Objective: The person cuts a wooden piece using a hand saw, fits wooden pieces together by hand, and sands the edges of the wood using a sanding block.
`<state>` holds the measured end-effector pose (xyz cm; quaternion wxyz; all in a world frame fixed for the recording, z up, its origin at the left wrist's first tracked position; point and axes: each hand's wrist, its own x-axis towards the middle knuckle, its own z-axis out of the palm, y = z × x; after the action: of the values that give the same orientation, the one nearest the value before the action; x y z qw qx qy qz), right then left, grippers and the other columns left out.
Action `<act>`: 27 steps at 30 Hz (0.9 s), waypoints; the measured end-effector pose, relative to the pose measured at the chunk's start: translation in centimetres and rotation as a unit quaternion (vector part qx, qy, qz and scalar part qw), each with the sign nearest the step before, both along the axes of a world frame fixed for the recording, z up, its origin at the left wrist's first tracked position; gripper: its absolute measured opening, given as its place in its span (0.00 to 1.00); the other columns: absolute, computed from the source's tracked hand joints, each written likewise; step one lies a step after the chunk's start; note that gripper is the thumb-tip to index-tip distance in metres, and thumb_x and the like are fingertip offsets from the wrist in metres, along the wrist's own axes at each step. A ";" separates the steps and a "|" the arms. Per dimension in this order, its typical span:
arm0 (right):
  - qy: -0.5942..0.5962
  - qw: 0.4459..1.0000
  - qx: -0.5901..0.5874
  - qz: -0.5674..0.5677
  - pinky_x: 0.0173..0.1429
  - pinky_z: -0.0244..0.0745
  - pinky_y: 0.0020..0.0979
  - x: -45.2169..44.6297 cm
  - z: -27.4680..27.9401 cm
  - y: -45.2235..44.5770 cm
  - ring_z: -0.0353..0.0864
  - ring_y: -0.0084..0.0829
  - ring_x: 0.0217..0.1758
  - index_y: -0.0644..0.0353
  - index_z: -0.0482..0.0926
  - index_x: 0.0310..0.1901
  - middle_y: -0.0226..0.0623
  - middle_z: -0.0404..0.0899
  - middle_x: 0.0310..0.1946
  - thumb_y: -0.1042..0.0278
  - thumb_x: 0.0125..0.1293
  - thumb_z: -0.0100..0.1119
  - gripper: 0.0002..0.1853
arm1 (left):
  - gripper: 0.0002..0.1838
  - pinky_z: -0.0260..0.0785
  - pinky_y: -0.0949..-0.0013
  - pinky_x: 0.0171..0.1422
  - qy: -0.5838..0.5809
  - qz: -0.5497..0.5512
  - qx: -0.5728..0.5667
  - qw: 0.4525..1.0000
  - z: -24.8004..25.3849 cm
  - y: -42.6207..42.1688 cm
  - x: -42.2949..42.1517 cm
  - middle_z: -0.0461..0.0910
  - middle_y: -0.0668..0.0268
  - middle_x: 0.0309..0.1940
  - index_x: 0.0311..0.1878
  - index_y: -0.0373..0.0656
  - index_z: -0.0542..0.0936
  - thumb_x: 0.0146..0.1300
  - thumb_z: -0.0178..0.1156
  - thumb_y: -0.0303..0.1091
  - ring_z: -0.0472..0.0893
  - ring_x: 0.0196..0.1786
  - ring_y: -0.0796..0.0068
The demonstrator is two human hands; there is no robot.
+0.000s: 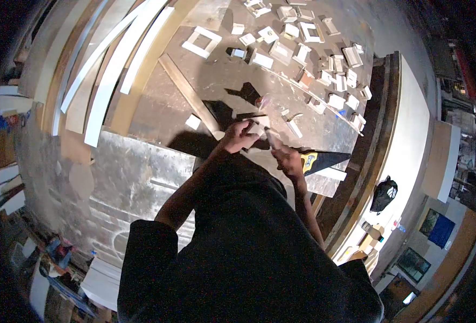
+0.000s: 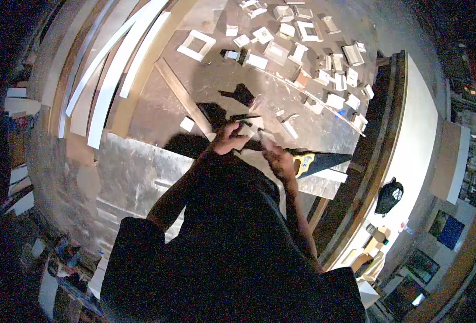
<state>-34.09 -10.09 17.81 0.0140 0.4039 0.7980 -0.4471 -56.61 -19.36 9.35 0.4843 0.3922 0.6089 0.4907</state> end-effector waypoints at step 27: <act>0.031 0.943 -0.231 -0.237 0.21 0.62 0.24 -2.1 1.1 -0.4 0.69 0.18 0.18 0.53 0.79 0.66 0.28 0.75 0.21 0.52 0.70 0.63 0.26 | 0.17 0.76 0.58 0.45 0.147 0.062 0.104 0.982 1.7 1.8 1.6 0.83 0.54 0.38 0.48 0.41 0.82 0.55 0.72 0.31 0.84 0.40 0.53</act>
<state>-36.19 -10.51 18.92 -0.0241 0.5531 0.5539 -0.6219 -55.02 -17.57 11.07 0.3143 0.4698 0.6424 0.5175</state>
